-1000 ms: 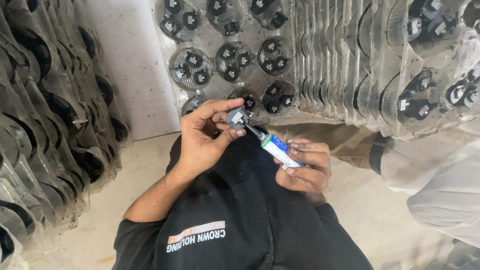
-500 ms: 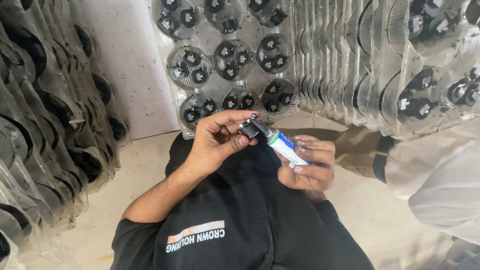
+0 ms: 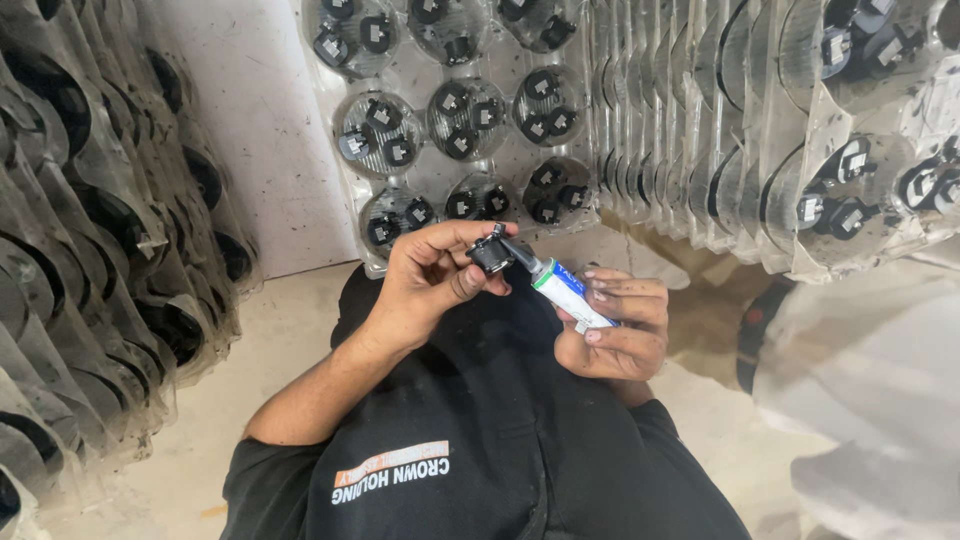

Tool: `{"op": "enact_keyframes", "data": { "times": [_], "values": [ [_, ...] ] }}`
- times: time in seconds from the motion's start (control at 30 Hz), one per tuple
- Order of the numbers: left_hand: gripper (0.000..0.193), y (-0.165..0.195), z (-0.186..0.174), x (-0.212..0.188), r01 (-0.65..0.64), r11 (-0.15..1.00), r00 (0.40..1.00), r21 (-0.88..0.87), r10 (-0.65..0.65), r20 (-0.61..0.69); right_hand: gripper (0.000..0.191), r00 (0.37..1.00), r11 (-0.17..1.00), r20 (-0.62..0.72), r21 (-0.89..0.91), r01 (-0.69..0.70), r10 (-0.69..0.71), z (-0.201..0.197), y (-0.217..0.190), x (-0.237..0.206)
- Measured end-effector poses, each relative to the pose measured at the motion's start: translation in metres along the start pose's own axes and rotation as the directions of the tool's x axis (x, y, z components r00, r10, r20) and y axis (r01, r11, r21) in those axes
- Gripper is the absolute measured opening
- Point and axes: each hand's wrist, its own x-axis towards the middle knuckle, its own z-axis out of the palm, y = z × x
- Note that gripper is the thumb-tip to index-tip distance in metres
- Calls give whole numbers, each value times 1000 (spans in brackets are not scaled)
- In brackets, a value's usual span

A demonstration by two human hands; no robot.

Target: The person repeatedly picks small black circular components from a plastic tray, applies adhesive from a tube to each component, and places them back into the tray. The person briefly wipes the tube tip with a cloth before resuming the task.

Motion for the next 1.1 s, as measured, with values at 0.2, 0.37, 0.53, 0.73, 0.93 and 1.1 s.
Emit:
{"op": "enact_keyframes", "data": {
  "times": [0.2,0.37,0.53,0.73,0.93,1.1],
  "values": [
    [45,-8,-16,12,12,947,984,322,47,-174,36,980,999,-193,-22,-47,42,10,1,-3],
    [33,-2,-70,96,-189,695,877,694,438,-199,36,915,1000,-404,20,16,-7,16,15,-4],
    [40,8,-105,161,-29,424,847,905,492,-203,37,957,1000,-291,-13,0,-4,4,17,-6],
    [43,-4,-112,213,24,-274,779,962,608,153,37,983,998,-176,-26,-57,51,-7,15,-8],
    [49,-29,-128,247,207,-378,826,902,562,47,34,981,998,-183,-5,-66,64,-9,22,-6],
    [44,-39,-134,255,260,-358,842,897,539,-29,34,977,996,-195,3,-87,86,-9,28,-5]
  ]
}}
